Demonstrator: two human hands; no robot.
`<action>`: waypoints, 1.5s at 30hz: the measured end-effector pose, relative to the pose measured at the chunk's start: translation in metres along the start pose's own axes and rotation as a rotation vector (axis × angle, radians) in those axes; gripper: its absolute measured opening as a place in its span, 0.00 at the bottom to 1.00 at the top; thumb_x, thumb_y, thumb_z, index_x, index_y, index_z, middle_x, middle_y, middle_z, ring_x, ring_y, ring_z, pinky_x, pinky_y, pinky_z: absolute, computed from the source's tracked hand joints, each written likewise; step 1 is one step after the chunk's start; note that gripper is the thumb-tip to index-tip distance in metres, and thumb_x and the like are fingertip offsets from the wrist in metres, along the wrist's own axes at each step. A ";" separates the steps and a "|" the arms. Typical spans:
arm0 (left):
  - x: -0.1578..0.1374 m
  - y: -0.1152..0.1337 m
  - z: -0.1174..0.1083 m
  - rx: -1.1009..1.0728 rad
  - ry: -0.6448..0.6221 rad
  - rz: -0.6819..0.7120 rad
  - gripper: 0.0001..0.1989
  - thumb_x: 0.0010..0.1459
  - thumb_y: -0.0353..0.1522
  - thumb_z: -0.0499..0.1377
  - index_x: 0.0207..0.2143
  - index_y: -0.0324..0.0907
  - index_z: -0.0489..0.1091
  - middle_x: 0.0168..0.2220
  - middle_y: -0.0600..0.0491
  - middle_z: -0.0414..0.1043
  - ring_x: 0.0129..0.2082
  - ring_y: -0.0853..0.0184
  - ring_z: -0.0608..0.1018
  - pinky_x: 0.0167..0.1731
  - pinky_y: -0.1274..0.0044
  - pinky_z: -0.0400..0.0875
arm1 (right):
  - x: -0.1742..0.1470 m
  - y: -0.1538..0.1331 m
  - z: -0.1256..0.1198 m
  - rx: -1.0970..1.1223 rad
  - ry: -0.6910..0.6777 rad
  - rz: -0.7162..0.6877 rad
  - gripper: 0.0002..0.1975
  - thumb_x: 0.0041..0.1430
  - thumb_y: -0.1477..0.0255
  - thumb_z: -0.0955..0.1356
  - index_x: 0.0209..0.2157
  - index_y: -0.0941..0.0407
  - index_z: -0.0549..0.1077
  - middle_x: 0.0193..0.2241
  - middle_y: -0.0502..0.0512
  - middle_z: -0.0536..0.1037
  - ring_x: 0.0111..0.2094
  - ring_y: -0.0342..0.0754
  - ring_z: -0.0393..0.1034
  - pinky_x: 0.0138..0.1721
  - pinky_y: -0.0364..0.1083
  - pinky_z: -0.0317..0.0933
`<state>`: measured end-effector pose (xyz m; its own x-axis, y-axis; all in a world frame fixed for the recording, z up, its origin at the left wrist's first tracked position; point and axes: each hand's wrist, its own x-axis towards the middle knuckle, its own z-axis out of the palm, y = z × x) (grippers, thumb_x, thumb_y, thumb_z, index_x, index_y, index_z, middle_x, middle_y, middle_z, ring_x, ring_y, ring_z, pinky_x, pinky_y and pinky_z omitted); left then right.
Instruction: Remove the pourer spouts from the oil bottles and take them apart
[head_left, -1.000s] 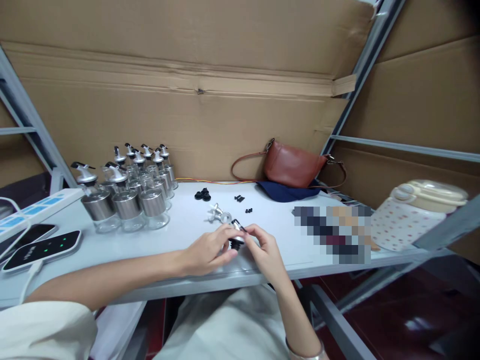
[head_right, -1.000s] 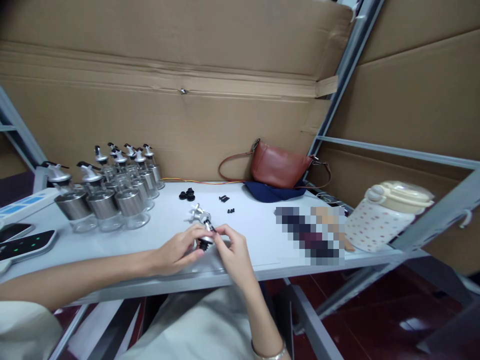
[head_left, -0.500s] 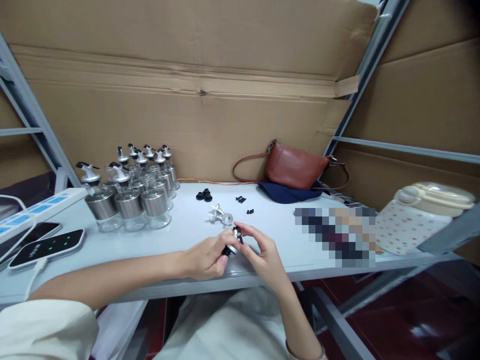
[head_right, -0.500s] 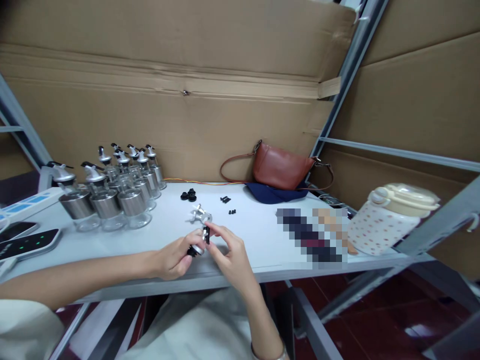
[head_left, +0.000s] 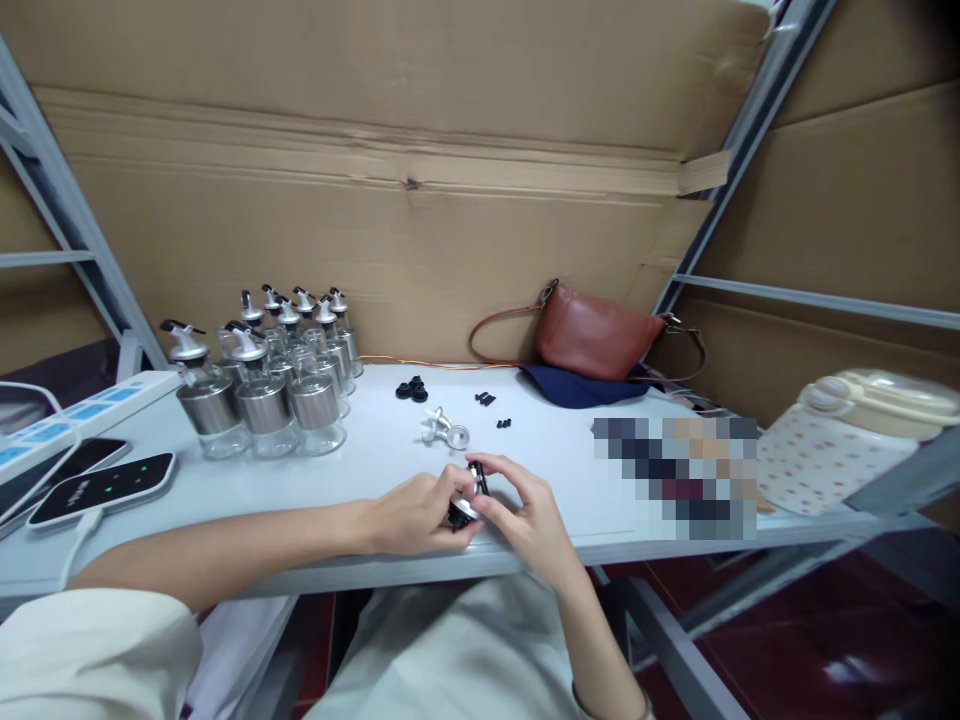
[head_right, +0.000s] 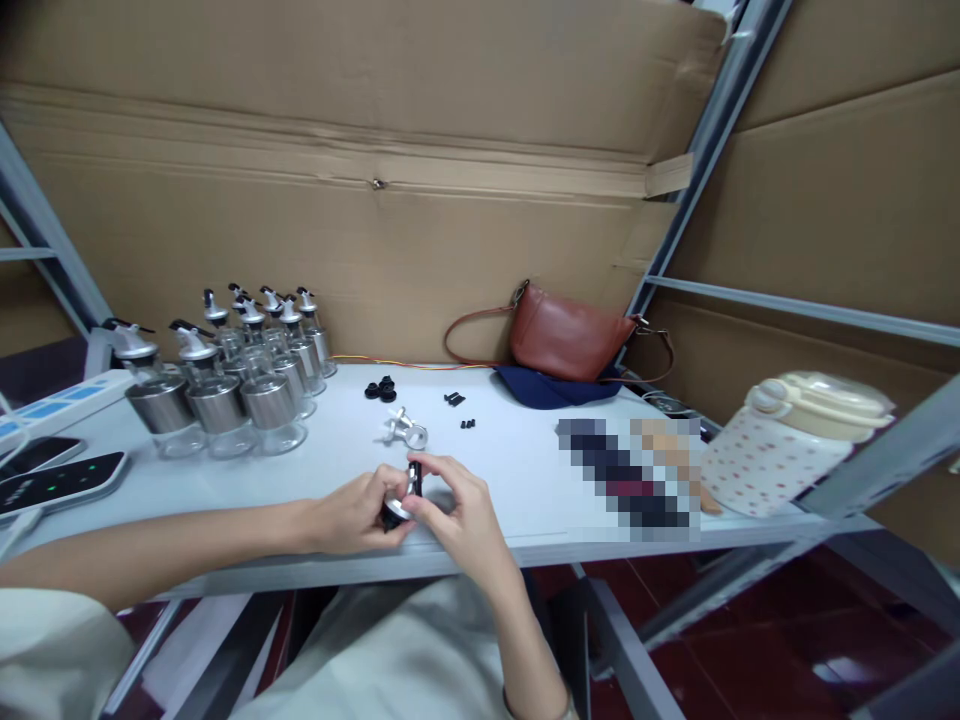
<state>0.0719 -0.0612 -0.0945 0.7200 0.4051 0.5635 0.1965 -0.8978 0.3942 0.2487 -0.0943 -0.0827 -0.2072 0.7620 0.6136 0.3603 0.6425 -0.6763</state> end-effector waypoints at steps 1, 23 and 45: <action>0.000 0.000 0.000 0.016 -0.008 0.006 0.11 0.57 0.33 0.52 0.38 0.43 0.50 0.22 0.64 0.53 0.16 0.77 0.60 0.17 0.83 0.52 | -0.001 0.000 0.000 -0.016 -0.004 -0.012 0.14 0.59 0.65 0.66 0.44 0.55 0.73 0.36 0.56 0.77 0.38 0.49 0.72 0.41 0.45 0.67; -0.002 0.007 0.005 0.015 -0.002 0.153 0.13 0.62 0.35 0.49 0.43 0.42 0.46 0.32 0.54 0.62 0.23 0.73 0.69 0.21 0.81 0.65 | -0.004 -0.001 0.013 -0.479 0.125 -0.434 0.14 0.67 0.75 0.54 0.34 0.56 0.67 0.23 0.53 0.70 0.25 0.47 0.61 0.35 0.48 0.62; -0.002 0.012 0.004 -0.107 -0.061 0.082 0.14 0.61 0.34 0.50 0.43 0.42 0.46 0.27 0.60 0.56 0.20 0.75 0.61 0.19 0.82 0.57 | -0.007 0.002 0.014 -0.422 0.101 -0.404 0.16 0.65 0.78 0.54 0.24 0.53 0.61 0.17 0.45 0.66 0.19 0.41 0.57 0.43 0.50 0.60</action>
<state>0.0753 -0.0735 -0.0934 0.7707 0.3173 0.5526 0.0658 -0.9022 0.4262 0.2378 -0.0974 -0.0943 -0.3230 0.4384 0.8387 0.6059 0.7766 -0.1726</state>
